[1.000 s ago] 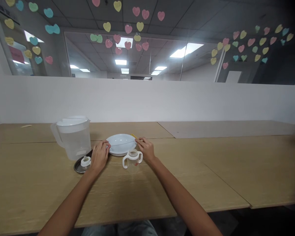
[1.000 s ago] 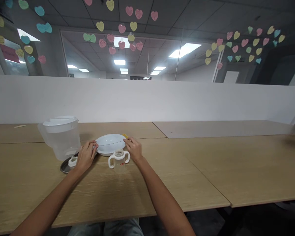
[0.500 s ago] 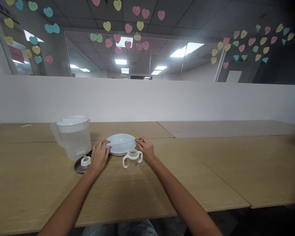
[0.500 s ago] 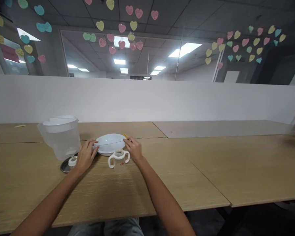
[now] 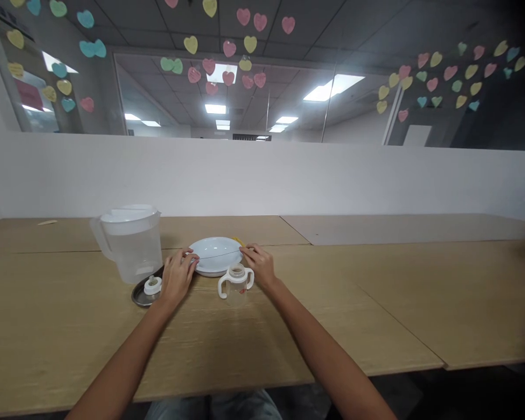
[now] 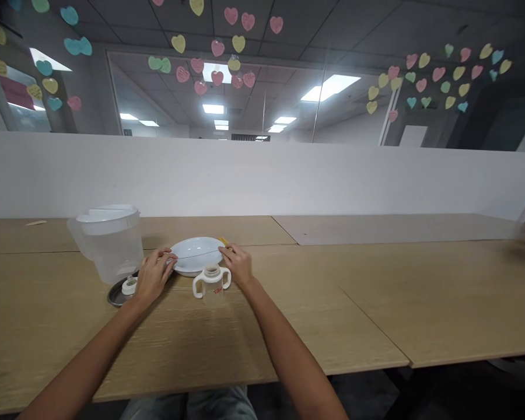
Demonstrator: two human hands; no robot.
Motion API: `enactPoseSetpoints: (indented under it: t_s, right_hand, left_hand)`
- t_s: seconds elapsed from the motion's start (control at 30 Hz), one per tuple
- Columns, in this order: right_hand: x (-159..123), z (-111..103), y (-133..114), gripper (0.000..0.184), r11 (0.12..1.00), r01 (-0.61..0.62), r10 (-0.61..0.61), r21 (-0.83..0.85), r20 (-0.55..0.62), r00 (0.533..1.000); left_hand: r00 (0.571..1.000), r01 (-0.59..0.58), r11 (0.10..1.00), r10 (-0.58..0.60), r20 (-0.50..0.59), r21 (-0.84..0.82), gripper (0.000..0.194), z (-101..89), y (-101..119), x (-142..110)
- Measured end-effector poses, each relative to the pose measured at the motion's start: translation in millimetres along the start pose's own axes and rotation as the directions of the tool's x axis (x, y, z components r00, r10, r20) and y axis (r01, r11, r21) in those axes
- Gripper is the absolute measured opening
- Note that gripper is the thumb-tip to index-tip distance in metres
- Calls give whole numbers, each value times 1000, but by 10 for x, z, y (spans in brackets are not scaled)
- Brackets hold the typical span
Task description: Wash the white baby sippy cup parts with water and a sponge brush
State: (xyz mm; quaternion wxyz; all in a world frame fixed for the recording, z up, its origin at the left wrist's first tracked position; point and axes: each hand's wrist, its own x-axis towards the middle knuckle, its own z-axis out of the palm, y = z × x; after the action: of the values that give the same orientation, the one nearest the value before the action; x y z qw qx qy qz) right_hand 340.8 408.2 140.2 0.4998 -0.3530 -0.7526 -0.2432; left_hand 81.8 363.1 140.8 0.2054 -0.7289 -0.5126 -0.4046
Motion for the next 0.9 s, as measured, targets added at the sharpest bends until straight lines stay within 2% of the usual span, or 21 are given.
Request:
enactPoseSetpoints:
  t_s: [0.23,0.5,0.9]
  right_hand:
    - [-5,-5,-4,26,1000,-20,20,-2,24,999]
    - [-10,5,7,24,999,39,-38,7,-15,999]
    - [-26,16,15,24,999,47,-47,-23,14,999]
  left_hand:
    - [1000,-11,1000,11,-10,4,28,17,-16,-8]
    - [999,-31,999,32,-36,13,26,26,-21,-6]
    - [998,-37,999,37,-59,-2,23,23,-22,-7]
